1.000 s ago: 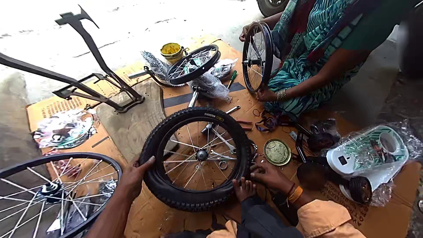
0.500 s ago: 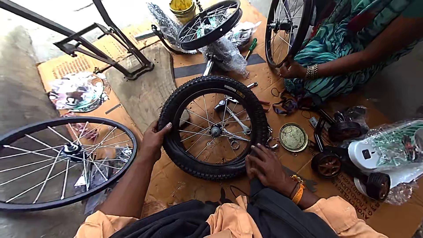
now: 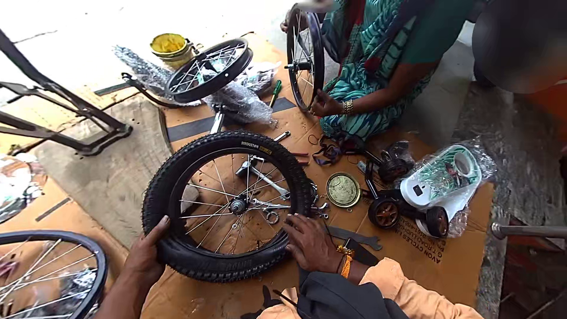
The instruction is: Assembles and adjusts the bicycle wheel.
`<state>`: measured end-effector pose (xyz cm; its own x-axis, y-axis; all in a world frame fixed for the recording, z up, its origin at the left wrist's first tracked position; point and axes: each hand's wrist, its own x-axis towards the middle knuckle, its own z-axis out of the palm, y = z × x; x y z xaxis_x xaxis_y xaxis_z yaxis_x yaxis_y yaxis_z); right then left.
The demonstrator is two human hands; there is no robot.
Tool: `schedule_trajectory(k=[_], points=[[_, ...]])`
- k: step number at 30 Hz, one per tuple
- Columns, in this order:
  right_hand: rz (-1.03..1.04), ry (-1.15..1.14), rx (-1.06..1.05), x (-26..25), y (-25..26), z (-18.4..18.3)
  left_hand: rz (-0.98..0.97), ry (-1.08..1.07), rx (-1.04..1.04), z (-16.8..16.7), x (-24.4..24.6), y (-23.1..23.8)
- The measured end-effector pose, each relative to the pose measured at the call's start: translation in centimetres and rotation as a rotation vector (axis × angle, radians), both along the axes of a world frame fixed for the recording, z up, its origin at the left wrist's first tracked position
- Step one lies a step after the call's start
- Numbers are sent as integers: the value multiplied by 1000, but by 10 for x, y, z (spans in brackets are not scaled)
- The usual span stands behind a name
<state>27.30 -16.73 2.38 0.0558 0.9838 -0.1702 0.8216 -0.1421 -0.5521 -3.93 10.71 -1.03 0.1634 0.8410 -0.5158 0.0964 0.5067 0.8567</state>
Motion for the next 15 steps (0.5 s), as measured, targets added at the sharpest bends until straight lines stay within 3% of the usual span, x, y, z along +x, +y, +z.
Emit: schedule_trajectory(k=[3, 6, 9, 13, 15], points=[[-9, 11, -41, 0, -3, 0, 5, 19, 9, 1, 1, 1], [-54, 24, 77, 1, -6, -1, 21, 48, 52, 0, 2, 3], [-9, -36, 34, 2, -12, -6, 23, 71, 58, 2, 1, 1], [-45, -38, 126, 4, -9, -11, 15, 57, 86, 3, 2, 5], [-10, -45, 55, 4, -8, -11, 21, 49, 88, 3, 2, 5]])
